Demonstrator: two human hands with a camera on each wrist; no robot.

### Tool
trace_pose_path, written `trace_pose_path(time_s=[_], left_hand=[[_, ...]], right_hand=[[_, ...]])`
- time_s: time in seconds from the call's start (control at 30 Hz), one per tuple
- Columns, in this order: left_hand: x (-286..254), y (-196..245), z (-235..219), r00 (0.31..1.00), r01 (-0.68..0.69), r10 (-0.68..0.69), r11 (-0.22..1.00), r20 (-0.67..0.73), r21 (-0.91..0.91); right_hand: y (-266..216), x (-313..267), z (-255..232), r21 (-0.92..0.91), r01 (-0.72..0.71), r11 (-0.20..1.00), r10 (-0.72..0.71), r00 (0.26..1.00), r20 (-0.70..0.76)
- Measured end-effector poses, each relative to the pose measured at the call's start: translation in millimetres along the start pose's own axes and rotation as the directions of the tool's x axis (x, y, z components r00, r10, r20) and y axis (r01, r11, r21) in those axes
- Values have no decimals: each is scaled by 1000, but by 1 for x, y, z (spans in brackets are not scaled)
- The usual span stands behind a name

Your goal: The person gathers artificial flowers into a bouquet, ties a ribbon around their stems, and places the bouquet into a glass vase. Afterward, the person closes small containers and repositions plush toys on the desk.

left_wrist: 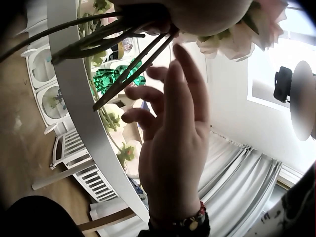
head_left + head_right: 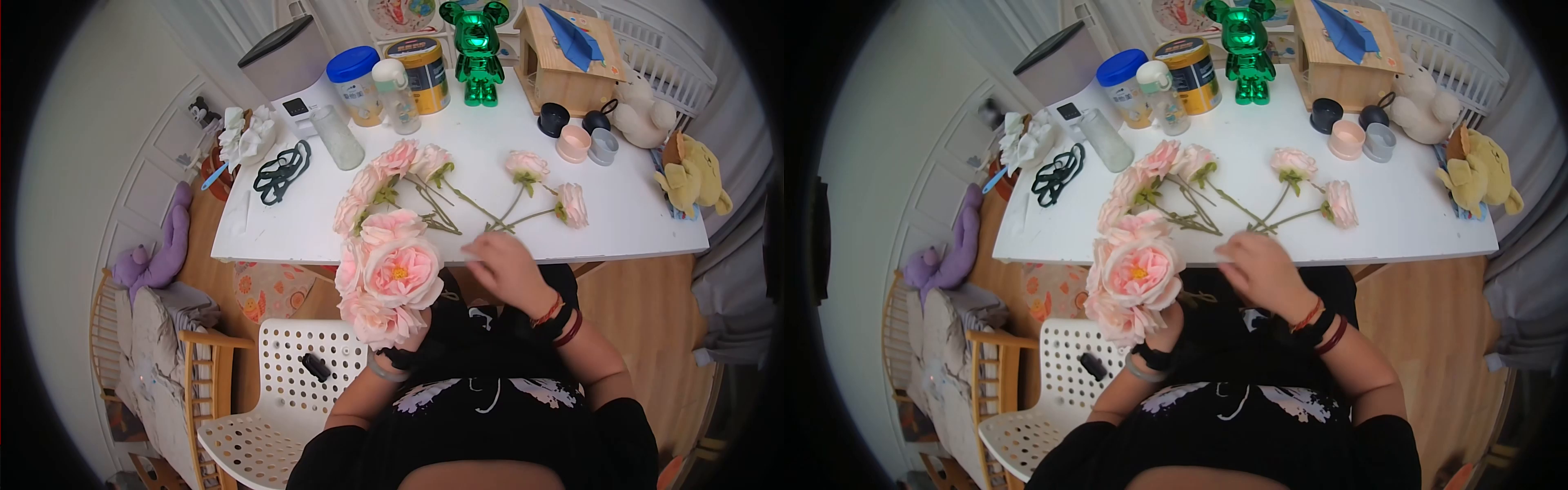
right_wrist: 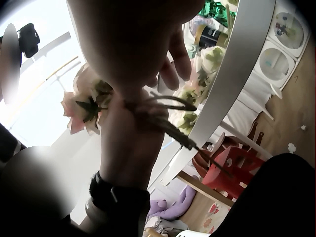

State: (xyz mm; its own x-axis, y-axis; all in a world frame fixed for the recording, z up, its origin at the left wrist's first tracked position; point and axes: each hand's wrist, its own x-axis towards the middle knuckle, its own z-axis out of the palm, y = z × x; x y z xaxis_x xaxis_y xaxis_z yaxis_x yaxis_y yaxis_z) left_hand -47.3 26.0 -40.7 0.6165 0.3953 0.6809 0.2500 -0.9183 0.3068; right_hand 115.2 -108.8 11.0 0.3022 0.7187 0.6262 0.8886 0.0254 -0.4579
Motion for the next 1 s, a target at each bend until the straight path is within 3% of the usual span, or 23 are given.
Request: trace_pose_path(time_s=[0.03,0.1,0.3,0.37,0.4,0.47,0.5,0.57,0.6,0.67,0.8,0.87,0.93,0.97,1.0], left_hand=[[0,0,-1,1000,-6,6,1000,0,-9],[1,0,-3,1000,-21,21,999,-1,-28],[-3,-4,0,999,-52,52,996,-8,-71],[-9,-6,5,990,66,-34,969,135,-239],[-11,-8,6,990,66,-34,969,135,-238],[9,6,-9,933,295,-128,808,336,-511],[-1,-3,0,933,296,-129,808,337,-510],[-18,-20,17,978,106,-43,944,202,-313],[-19,-19,16,978,108,-44,944,202,-312],[11,9,-11,943,273,-91,760,319,-590],[5,2,-6,925,281,-47,751,377,-597],[-12,-3,10,990,139,-125,849,61,-510],[-22,-11,12,982,191,-151,782,117,-594],[-28,-14,13,970,243,-169,705,175,-666],[-40,-21,23,970,243,-169,704,175,-667]], right_hand=[[10,5,-1,0,0,1000,0,1000,1],[29,15,-2,-68,-138,988,134,989,-56],[57,37,11,-239,-217,946,225,974,3],[60,42,16,-265,-244,933,263,964,40],[62,43,18,-293,-252,922,286,955,82],[70,44,26,-319,-259,912,311,942,123],[75,44,31,-346,-253,904,304,947,102],[80,45,34,-372,-247,895,297,951,83],[82,46,34,-393,-229,891,281,956,80],[81,47,31,-415,-210,885,264,962,77],[75,47,10,-373,-234,898,243,970,-23],[72,44,-2,-326,-248,912,239,969,-68],[65,40,-14,-206,-358,911,331,931,-157],[61,37,-19,-207,-358,910,331,931,-156],[58,35,-23,-131,-379,916,349,914,-204]])
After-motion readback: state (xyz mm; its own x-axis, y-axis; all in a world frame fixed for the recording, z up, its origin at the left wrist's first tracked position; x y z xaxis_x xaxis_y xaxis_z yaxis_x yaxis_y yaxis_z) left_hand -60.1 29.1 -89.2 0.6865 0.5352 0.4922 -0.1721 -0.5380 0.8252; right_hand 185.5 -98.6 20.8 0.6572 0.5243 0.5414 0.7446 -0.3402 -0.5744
